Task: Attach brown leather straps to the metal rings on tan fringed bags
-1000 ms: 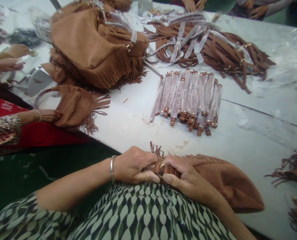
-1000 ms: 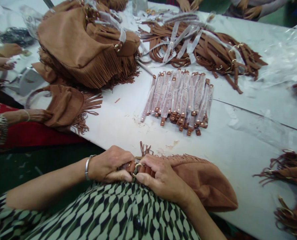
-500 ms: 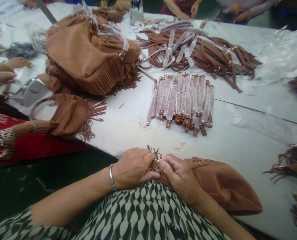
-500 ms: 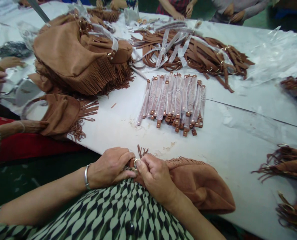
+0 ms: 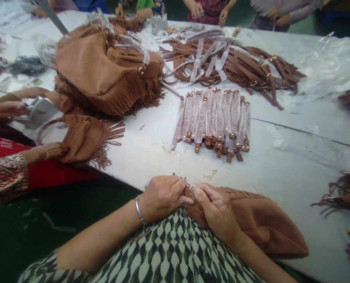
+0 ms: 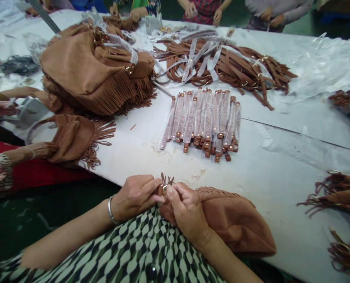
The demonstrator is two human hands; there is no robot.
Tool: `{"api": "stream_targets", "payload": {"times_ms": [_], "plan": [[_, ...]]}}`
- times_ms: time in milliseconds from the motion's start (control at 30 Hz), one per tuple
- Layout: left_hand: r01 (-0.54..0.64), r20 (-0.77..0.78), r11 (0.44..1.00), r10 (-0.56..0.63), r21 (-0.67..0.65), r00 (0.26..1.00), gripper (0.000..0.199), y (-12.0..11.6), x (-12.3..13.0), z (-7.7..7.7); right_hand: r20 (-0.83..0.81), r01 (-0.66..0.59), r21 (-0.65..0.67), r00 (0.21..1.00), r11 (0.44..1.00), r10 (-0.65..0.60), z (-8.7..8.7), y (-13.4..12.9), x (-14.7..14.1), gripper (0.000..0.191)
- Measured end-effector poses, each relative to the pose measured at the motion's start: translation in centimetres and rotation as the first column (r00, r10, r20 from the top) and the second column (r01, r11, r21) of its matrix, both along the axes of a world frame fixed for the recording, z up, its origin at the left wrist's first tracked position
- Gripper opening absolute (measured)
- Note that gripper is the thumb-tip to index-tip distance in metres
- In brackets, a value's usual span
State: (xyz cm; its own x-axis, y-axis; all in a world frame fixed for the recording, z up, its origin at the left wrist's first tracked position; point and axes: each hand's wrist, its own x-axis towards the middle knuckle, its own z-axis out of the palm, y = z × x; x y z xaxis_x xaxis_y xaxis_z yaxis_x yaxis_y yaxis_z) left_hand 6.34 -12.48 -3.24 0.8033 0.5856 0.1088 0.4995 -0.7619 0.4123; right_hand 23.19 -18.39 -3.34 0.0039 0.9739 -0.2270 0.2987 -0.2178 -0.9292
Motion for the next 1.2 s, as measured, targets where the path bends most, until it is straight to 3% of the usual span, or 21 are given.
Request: {"api": "stream_targets", "payload": {"times_ms": [133, 200, 300, 367, 433, 500, 600, 733, 967, 1100, 1200], "plan": [[0.274, -0.129, 0.944, -0.300, -0.185, 0.945, 0.037, 3.0, -0.9, 2.1, -0.053, -0.260, -0.039, 0.965, 0.965, 0.258, 0.0, 0.9, 0.4, 0.027], [0.364, -0.123, 0.860, -0.430, -0.358, 0.895, 0.031, 4.6, -1.0, 3.5, -0.024, -0.390, -0.013, 0.921, 0.921, 0.390, 0.1, 1.3, 0.4, 0.030], [0.432, -0.053, 0.667, -0.576, -0.606, 0.816, 0.020, 6.5, -0.4, 4.8, -0.008, -0.533, 0.029, 0.846, 0.846, 0.533, 0.3, 1.5, 0.4, 0.033], [0.417, -0.039, 0.610, -0.593, -0.673, 0.804, 0.017, 7.1, 0.2, 4.9, -0.052, -0.491, 0.026, 0.869, 0.871, 0.491, 0.2, 1.4, 0.4, 0.033], [0.393, -0.058, 0.654, -0.555, -0.647, 0.830, 0.020, 7.3, 0.7, 4.5, -0.089, -0.376, -0.009, 0.923, 0.926, 0.374, 0.0, 1.1, 0.4, 0.034], [0.370, -0.085, 0.741, -0.496, -0.561, 0.864, 0.029, 7.0, 0.9, 3.8, -0.105, -0.284, -0.045, 0.955, 0.958, 0.278, -0.3, 0.8, 0.4, 0.033], [0.359, -0.125, 0.834, -0.445, -0.420, 0.887, 0.040, 6.1, 0.6, 3.0, -0.132, -0.217, -0.071, 0.969, 0.973, 0.207, -0.6, 0.5, 0.3, 0.031], [0.314, -0.172, 0.912, -0.365, -0.264, 0.915, 0.046, 4.7, 0.0, 2.7, -0.170, -0.159, -0.095, 0.975, 0.983, 0.142, -0.6, 0.5, 0.0, 0.034], [0.025, -0.065, 0.962, -0.044, -0.271, 0.997, 0.029, 1.4, -0.4, 2.1, -0.177, -0.115, -0.094, 0.979, 0.989, 0.097, -0.5, 0.9, 0.0, 0.036], [-0.114, -0.016, 0.979, 0.113, -0.167, 0.994, 0.026, -0.2, 0.3, 0.8, -0.209, 0.037, -0.178, 0.975, 0.983, -0.074, -0.9, 0.7, 0.0, 0.036], [-0.154, 0.005, 0.982, 0.156, -0.109, 0.988, 0.028, -0.1, 1.0, -0.3, -0.216, 0.138, -0.225, 0.958, 0.964, -0.188, -1.5, 0.7, 0.1, 0.037]]}}
